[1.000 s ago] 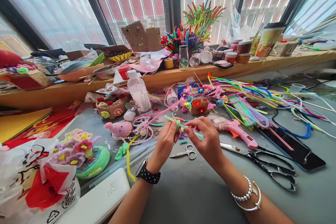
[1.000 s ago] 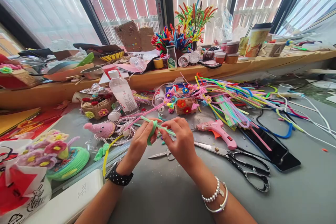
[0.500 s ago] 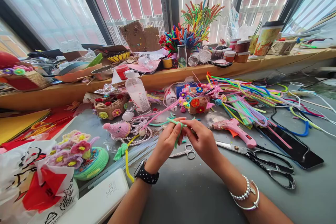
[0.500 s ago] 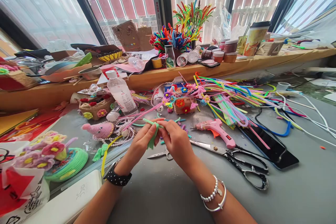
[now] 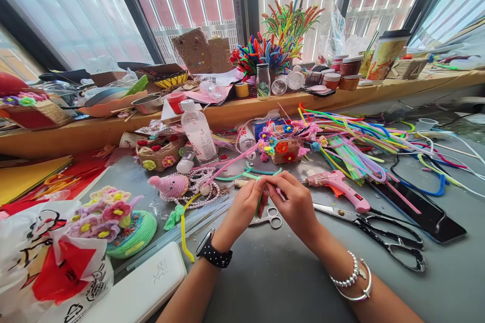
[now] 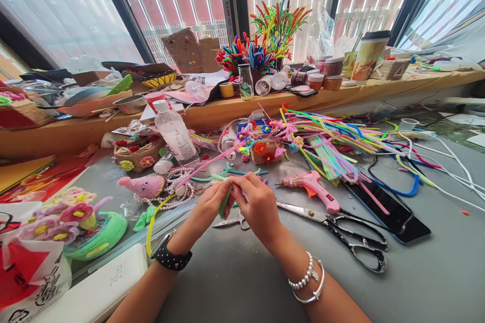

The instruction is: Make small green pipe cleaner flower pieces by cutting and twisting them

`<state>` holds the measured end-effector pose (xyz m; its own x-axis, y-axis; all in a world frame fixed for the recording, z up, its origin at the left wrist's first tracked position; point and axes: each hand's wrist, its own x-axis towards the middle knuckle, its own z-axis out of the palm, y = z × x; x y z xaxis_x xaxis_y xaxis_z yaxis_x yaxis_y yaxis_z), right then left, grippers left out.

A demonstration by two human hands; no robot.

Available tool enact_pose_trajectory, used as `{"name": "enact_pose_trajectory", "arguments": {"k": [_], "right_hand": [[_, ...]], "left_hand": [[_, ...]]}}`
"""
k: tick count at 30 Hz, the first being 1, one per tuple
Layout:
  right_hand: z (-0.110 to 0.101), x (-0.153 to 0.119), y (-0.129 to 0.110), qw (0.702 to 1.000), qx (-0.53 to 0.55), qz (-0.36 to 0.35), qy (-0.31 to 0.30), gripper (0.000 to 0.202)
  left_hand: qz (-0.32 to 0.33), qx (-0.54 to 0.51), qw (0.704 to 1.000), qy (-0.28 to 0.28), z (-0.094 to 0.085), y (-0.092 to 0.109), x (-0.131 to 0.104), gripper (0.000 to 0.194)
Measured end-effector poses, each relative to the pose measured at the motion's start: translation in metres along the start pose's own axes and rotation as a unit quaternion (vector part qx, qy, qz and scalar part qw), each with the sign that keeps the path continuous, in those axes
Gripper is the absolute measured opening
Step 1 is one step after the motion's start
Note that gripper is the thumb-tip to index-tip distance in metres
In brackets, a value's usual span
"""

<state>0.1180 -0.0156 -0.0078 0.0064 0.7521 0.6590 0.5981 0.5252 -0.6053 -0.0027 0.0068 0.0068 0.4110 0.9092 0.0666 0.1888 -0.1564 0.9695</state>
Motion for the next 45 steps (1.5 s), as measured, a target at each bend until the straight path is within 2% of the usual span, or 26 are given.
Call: {"name": "enact_pose_trajectory", "arguments": {"k": [3,6,11,14,19,26,34,37,41,45], "right_hand": [[0.0006,-0.0005,-0.0010,0.999,-0.044,-0.010,0.013,0.022],[0.0003,-0.0006,-0.0022,0.996,-0.085,-0.020,0.024,0.020],[-0.0004,-0.0004,-0.0005,0.994,-0.110,-0.019,0.017,0.019],[-0.0001,-0.0005,0.0000,0.993,-0.109,-0.034,0.016,0.018],[0.0020,-0.0005,-0.0024,0.994,-0.101,-0.047,-0.001,0.015],[0.0039,-0.0010,-0.0020,0.992,-0.122,-0.031,-0.024,0.014],[0.0046,-0.0014,-0.0016,0.990,-0.131,-0.047,-0.017,0.019],[0.0046,-0.0008,-0.0017,0.994,-0.104,-0.040,-0.020,0.016],[0.0052,-0.0012,-0.0015,0.998,-0.049,-0.024,-0.031,0.011],[0.0063,-0.0027,-0.0007,0.999,-0.035,-0.035,-0.019,0.017]], "left_hand": [[-0.005,-0.008,0.999,0.033,0.0008,-0.0047,0.0024,0.037],[0.018,0.007,0.997,0.069,0.0007,-0.0068,0.0037,0.037],[0.035,0.117,0.988,0.093,-0.0002,-0.0026,0.0016,0.036],[0.028,0.199,0.973,0.118,-0.0010,-0.0007,0.0009,0.036],[0.033,0.264,0.954,0.134,0.0002,-0.0024,0.0008,0.034],[0.089,0.384,0.908,0.141,0.0039,-0.0039,-0.0036,0.027],[0.139,0.463,0.861,0.157,0.0014,-0.0019,-0.0041,0.027],[0.154,0.485,0.846,0.157,-0.0011,-0.0020,-0.0029,0.027],[0.153,0.474,0.855,0.143,-0.0046,-0.0047,-0.0013,0.028],[0.139,0.394,0.902,0.108,-0.0049,-0.0062,-0.0012,0.028]]}}
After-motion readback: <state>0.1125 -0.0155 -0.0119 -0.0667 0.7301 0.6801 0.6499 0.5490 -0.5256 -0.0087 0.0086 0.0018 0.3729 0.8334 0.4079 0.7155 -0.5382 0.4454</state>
